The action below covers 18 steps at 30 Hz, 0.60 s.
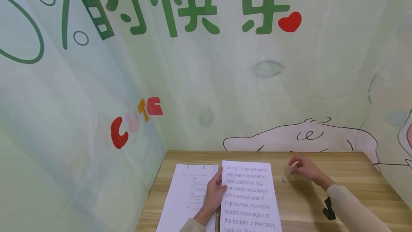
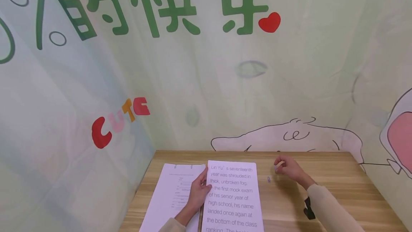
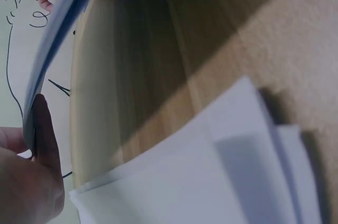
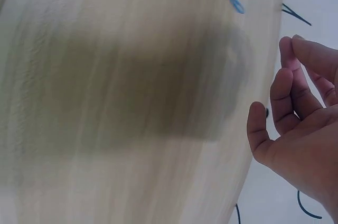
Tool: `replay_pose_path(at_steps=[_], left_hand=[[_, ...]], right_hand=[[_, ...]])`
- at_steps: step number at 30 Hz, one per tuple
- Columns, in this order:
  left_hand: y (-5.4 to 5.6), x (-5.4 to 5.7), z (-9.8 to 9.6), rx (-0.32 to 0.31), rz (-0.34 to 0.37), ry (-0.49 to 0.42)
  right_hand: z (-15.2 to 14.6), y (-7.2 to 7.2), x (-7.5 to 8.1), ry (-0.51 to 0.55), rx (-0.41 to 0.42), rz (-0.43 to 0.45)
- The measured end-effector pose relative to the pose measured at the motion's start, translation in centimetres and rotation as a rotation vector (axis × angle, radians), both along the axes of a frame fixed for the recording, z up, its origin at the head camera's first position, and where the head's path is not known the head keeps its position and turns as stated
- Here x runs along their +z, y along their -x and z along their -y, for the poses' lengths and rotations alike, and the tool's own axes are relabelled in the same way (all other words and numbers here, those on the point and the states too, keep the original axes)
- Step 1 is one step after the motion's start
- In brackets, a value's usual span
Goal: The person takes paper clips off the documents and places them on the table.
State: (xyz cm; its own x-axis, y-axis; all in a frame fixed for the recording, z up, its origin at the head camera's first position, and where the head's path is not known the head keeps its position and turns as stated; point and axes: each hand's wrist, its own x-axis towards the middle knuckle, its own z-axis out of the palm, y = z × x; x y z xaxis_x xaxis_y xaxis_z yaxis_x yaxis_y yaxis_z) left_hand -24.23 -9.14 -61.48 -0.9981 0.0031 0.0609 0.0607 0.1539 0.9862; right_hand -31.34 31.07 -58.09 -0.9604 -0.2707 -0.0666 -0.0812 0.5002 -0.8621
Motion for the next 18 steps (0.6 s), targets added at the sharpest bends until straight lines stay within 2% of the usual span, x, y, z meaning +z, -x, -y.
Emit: replay_pose_path(at_steps=[5,13,18], left_hand=[[0.2,-0.3,0.1,-0.013,-0.003,0.038],[0.2,-0.3,0.4,-0.020,-0.010,0.029],[0.5,-0.4,0.5,-0.030,-0.021,0.027]], right_hand=[[-0.2,-0.7,-0.9,0.046,0.037,0.000],[0.2,-1.1,-1.1,0.015,-0.009,0.012],[0.5,-1.0,-1.5,-0.043,-0.030,0.011]])
